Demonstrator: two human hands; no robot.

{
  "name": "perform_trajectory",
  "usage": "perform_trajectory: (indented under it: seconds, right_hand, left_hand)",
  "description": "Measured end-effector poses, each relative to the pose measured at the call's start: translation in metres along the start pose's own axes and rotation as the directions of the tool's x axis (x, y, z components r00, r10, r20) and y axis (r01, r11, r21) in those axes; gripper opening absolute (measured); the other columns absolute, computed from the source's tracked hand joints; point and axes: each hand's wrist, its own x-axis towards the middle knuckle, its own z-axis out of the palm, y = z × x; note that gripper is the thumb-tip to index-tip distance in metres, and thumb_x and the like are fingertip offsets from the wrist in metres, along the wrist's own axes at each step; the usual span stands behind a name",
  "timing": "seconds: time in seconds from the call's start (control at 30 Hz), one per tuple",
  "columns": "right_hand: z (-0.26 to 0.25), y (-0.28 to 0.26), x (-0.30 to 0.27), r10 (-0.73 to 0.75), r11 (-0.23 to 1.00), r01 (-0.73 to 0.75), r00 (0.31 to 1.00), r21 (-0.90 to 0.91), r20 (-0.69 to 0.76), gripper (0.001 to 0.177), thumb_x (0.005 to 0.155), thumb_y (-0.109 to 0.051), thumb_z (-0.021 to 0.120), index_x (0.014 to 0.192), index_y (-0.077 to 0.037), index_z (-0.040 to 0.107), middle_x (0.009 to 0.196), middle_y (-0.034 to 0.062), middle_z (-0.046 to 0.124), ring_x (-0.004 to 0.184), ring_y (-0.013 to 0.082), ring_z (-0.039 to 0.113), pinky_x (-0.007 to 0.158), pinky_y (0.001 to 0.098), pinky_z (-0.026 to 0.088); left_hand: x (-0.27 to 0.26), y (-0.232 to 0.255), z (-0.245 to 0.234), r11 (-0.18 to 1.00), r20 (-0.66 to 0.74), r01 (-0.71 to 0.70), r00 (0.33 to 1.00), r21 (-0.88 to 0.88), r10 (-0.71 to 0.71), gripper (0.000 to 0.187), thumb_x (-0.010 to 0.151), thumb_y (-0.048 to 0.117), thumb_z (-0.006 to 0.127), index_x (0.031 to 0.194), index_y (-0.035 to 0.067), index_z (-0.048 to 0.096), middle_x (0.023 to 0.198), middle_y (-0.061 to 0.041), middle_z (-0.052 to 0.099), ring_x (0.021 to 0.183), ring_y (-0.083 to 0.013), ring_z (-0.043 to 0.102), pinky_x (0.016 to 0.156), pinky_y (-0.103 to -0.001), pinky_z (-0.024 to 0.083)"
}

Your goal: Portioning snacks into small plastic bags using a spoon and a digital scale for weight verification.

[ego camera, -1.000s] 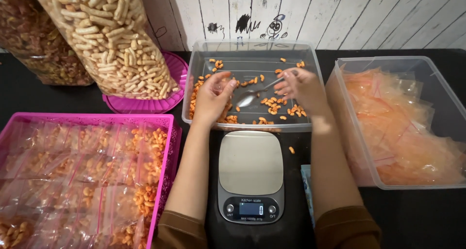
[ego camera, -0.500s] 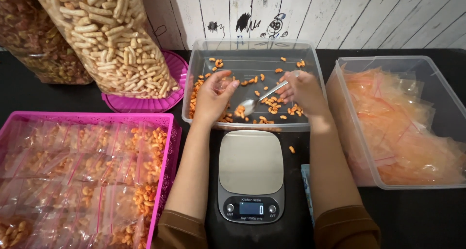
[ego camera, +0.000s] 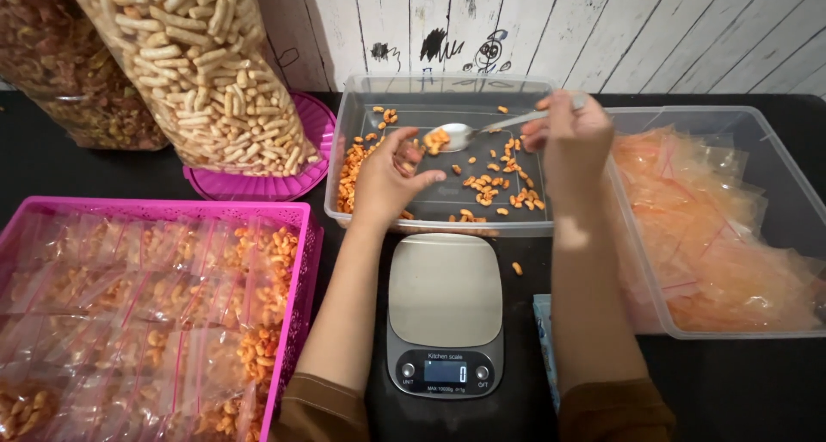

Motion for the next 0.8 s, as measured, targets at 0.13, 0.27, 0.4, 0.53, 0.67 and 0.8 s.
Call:
perform_trajectory:
  seconds: [0.13, 0.27, 0.4, 0.53, 0.67, 0.8]
  right_hand:
    - [0.018, -0.032, -0.029, -0.080, 0.994, 0.086, 0.993, -0.072, 0.091, 0.019, 0.097, -0.016, 0.052, 0.086, -0.007, 0.066, 0.062, 0.0149, 0.069, 0.049, 0.0162, 0.069, 0.045, 0.0216, 0.056]
    - [0.015, -0.042, -0.035, -0.373, 0.908, 0.401, 0.905, -0.119, 0.205, 0.020, 0.105, -0.010, 0.054, 0.094, -0.002, 0.068, 0.068, 0.0166, 0.070, 0.058, 0.0199, 0.070, 0.055, 0.0258, 0.058]
    - [0.005, -0.038, -0.025, -0.477, 0.862, 0.496, 0.864, -0.108, 0.162, 0.021, 0.108, -0.009, 0.053, 0.097, 0.001, 0.067, 0.069, 0.0171, 0.070, 0.059, 0.0201, 0.071, 0.059, 0.0267, 0.059]
    - [-0.002, -0.027, -0.038, -0.363, 0.885, 0.399, 0.914, -0.241, 0.180, 0.019, 0.105, -0.015, 0.053, 0.096, -0.005, 0.067, 0.072, 0.0122, 0.072, 0.065, 0.0173, 0.072, 0.065, 0.0285, 0.058]
    - [-0.008, 0.022, -0.058, -0.367, 0.668, 0.617, 0.759, -0.416, 0.537, 0.025, 0.103, -0.021, 0.048, 0.097, -0.010, 0.069, 0.076, 0.0128, 0.072, 0.074, 0.0310, 0.070, 0.071, 0.0392, 0.054]
    - [-0.020, 0.047, -0.085, -0.403, 0.367, 0.837, 0.536, -0.406, 0.741, 0.016, 0.100, -0.019, 0.053, 0.107, -0.020, 0.067, 0.083, 0.0001, 0.068, 0.081, 0.0202, 0.069, 0.074, 0.0305, 0.056]
  left_hand:
    - [-0.004, 0.012, -0.003, 1.000, -0.011, -0.017, 1.000, 0.022, 0.018, 0.081, 0.056, 0.032, 0.100, 0.128, 0.020, 0.065, 0.096, -0.004, 0.075, 0.082, -0.0164, 0.072, 0.077, -0.029, 0.059]
    - [-0.006, 0.014, -0.003, 0.997, -0.038, -0.042, 0.998, 0.072, 0.045, 0.081, 0.056, 0.035, 0.099, 0.127, 0.017, 0.065, 0.101, -0.008, 0.074, 0.093, -0.0270, 0.072, 0.083, -0.037, 0.058]
    - [-0.002, 0.007, -0.002, 0.997, -0.062, -0.060, 0.996, 0.043, 0.062, 0.072, 0.063, 0.034, 0.097, 0.125, 0.017, 0.066, 0.089, -0.005, 0.075, 0.073, -0.0201, 0.072, 0.069, -0.032, 0.059]
    - [0.000, 0.002, -0.001, 0.997, -0.068, -0.060, 0.996, 0.050, 0.063, 0.048, 0.085, 0.029, 0.083, 0.128, 0.015, 0.065, 0.093, -0.006, 0.076, 0.070, -0.0225, 0.069, 0.064, -0.034, 0.057]
    - [0.002, 0.001, -0.007, 0.996, -0.018, -0.002, 1.000, -0.087, 0.001, 0.038, 0.103, 0.024, 0.056, 0.139, 0.013, 0.059, 0.112, -0.011, 0.075, 0.080, -0.0259, 0.071, 0.073, -0.037, 0.058]
    - [0.002, 0.010, -0.001, 0.978, -0.042, -0.090, 0.996, -0.190, 0.084, 0.029, 0.105, 0.022, 0.055, 0.128, 0.014, 0.069, 0.113, -0.012, 0.075, 0.102, -0.0275, 0.072, 0.089, -0.040, 0.056]
